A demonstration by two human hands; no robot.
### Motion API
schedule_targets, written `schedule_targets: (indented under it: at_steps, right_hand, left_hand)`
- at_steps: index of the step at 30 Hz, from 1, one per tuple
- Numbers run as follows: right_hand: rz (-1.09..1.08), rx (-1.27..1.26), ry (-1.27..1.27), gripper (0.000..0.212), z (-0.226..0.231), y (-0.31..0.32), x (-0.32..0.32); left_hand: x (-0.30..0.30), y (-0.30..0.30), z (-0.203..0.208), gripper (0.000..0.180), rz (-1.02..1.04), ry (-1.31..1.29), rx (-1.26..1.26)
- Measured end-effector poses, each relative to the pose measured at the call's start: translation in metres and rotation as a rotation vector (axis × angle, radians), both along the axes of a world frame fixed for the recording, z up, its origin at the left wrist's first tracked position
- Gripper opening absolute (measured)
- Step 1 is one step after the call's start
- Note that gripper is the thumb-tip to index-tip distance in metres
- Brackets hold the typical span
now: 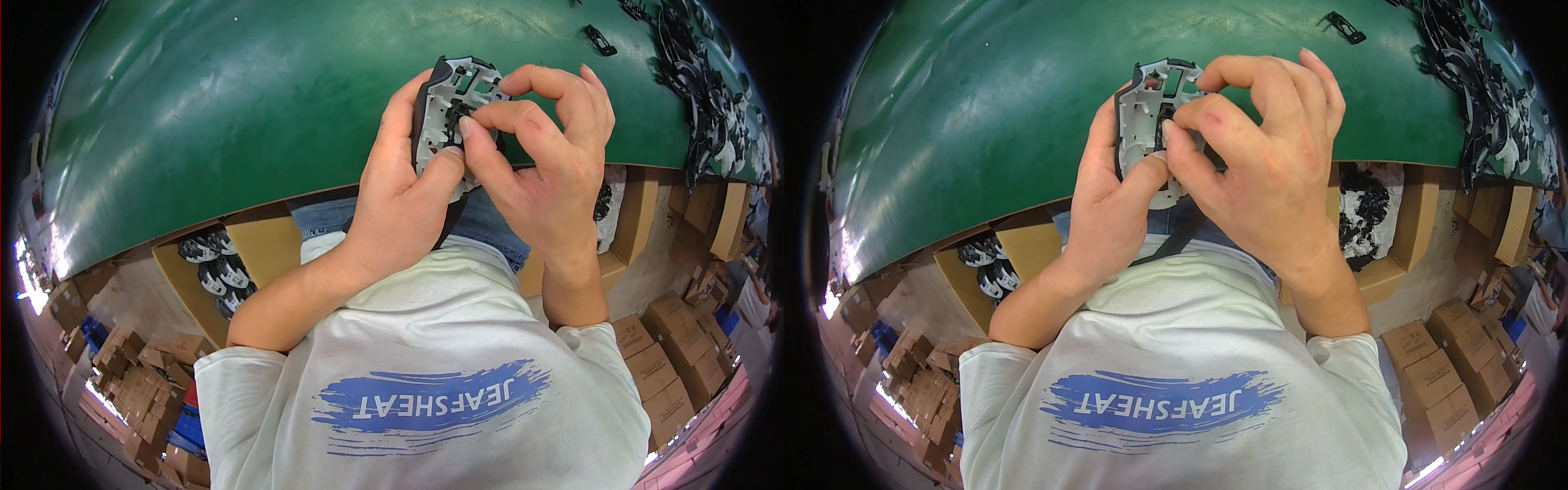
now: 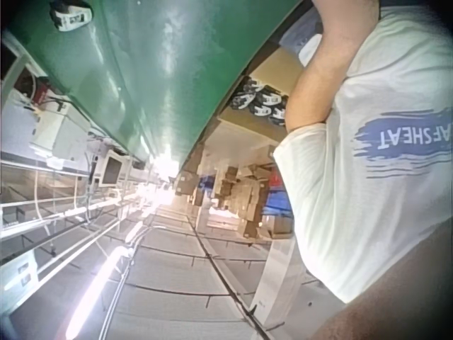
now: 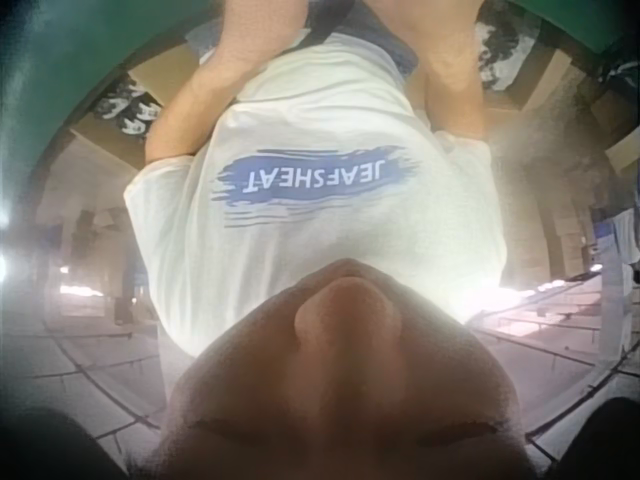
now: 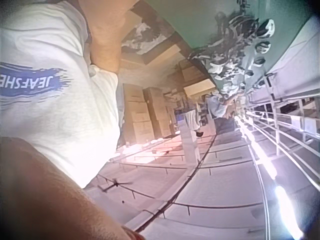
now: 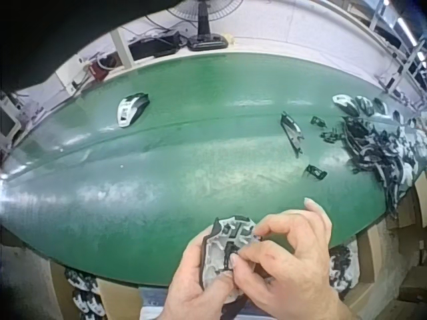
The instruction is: The person assembles a computer mouse by hand, combining the mouse internal chassis and pcb components with plastic components inside the computer mouse shell.
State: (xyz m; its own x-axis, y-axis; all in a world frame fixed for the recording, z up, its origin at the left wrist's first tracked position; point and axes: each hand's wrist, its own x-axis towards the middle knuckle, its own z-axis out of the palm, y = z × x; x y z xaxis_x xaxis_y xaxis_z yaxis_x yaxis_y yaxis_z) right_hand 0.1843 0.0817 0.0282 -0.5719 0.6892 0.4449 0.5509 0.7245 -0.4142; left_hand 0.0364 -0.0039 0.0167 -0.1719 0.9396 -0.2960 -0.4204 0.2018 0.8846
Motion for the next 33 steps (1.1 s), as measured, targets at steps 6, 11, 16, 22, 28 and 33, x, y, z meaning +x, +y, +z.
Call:
schedule_targets:
  at_steps: [6,11,16,22,28,33]
  right_hand:
    - [0.011,0.020,-0.005,0.017,-0.011,0.000,0.003]
    - [0.077,-0.161,0.212,0.033,-0.008,-0.003,0.002]
    - [0.046,-0.660,0.407,0.065,-0.013,-0.018,0.000]
    - [0.048,-0.469,0.407,0.070,-0.022,-0.016,0.003]
    - [0.013,-0.472,0.459,0.067,-0.032,-0.021,-0.009]
    - [0.000,-0.567,0.394,0.074,-0.031,-0.020,-0.013]
  left_hand:
    - [-0.001,0.000,-0.006,0.056,0.017,0.092,0.003]
    - [-0.005,0.003,-0.007,0.053,0.062,0.033,-0.048]
    - [-0.004,0.001,0.000,0.053,0.093,-0.118,-0.091]
    - [-0.001,0.003,-0.006,0.053,0.050,0.037,0.044]
    - [-0.002,0.004,-0.019,0.052,0.177,0.321,0.219]
    - [-0.015,0.010,-0.029,0.052,0.129,0.648,0.218]
